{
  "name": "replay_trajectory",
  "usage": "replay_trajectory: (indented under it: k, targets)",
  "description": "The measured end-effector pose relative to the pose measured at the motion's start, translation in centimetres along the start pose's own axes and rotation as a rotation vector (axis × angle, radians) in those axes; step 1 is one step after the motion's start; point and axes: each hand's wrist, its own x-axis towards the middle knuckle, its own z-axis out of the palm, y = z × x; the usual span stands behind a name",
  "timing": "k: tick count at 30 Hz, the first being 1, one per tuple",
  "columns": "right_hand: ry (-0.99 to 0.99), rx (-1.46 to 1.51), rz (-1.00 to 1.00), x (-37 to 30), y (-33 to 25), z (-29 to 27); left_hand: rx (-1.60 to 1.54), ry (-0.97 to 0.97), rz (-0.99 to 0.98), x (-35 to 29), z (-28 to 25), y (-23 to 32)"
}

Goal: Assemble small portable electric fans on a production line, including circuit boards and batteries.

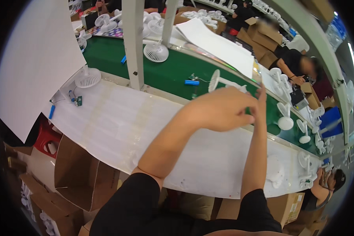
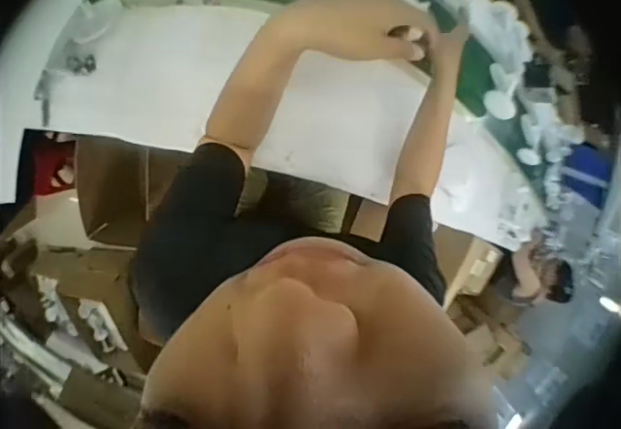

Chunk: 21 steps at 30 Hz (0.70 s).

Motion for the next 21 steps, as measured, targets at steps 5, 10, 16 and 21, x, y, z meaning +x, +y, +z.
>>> replay_trajectory:
  k: [5, 10, 16, 21]
  targets:
    - [-0.329, 0.139, 0.258, 3.8, 7.5, 2.4, 0.067, -0.059, 0.028, -0.2, 1.2, -0.3]
    - [-0.355, 0.221, 0.221, 4.1, 10.3, 4.1, 0.082, -0.055, 0.032, -0.4, 1.4, -0.3]
    - [-0.351, -0.004, 0.242, 4.6, 6.7, 6.5, 0.095, 0.059, 0.058, -0.6, 0.3, -0.1]
    - [-0.361, 0.235, 0.369, 2.6, 2.2, 10.0, 0.072, -0.109, 0.07, -0.6, -0.4, 0.1]
